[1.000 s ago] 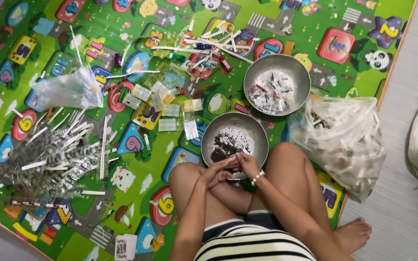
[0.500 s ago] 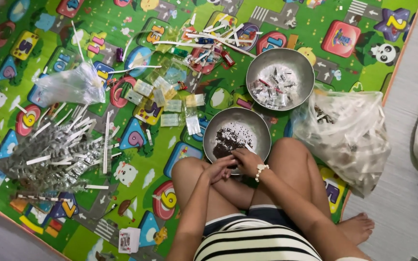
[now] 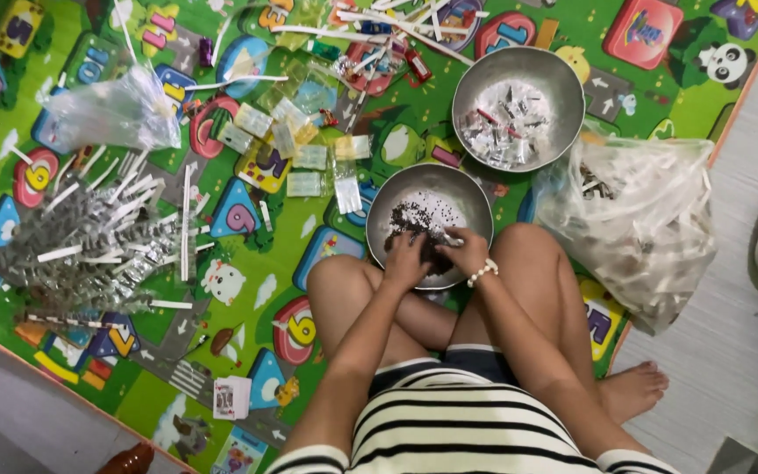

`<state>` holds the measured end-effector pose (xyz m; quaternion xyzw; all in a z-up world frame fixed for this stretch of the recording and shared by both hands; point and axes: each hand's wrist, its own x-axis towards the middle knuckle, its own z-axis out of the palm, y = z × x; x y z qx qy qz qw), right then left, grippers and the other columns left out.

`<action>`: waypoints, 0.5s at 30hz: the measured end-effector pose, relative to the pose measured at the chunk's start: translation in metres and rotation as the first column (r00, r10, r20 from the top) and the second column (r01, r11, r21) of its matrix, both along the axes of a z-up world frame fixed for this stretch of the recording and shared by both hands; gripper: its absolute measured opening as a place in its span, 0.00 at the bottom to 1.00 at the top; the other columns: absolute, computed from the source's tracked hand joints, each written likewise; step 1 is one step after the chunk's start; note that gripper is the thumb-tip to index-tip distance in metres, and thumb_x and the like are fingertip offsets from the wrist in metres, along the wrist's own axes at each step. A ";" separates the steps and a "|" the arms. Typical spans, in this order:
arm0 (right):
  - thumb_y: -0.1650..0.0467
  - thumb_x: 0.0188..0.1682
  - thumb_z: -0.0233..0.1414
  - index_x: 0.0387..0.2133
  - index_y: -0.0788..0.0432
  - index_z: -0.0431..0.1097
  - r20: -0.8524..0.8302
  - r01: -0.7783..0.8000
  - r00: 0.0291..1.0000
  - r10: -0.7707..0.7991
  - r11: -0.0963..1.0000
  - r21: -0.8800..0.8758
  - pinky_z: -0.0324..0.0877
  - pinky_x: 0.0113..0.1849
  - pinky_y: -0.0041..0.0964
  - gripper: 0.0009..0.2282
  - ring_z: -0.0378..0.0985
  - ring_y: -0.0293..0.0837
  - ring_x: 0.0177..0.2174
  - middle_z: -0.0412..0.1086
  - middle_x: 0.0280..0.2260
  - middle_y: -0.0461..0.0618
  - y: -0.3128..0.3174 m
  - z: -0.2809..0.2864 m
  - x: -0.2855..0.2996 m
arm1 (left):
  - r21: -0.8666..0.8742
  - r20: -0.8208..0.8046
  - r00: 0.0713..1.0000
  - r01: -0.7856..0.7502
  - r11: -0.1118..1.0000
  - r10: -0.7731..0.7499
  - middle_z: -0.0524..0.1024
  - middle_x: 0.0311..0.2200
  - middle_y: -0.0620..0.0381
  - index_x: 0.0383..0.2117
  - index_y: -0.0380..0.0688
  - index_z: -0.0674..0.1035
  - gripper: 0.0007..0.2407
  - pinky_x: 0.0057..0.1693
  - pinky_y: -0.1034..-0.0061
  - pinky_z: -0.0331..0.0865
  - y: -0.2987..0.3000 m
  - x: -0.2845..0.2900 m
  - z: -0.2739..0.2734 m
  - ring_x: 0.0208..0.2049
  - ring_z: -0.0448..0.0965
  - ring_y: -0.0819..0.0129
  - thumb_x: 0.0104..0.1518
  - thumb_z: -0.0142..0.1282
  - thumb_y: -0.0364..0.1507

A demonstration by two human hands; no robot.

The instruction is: Packaging small black seeds into individual small plastic zip-lock bags while sitting on the floor.

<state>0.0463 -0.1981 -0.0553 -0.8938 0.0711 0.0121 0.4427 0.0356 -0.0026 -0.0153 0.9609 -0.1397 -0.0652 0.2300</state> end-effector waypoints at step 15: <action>0.64 0.30 0.72 0.41 0.42 0.81 -0.030 0.006 1.000 -0.006 1.000 -0.001 0.75 0.47 0.44 0.21 0.82 0.48 0.43 0.81 0.36 0.43 0.006 -0.009 -0.001 | 0.206 0.325 0.877 0.298 0.932 -0.353 0.75 0.25 0.67 0.22 0.54 0.80 0.03 0.39 0.84 0.77 -0.006 -0.007 -0.051 0.37 0.77 0.71 0.52 0.59 0.29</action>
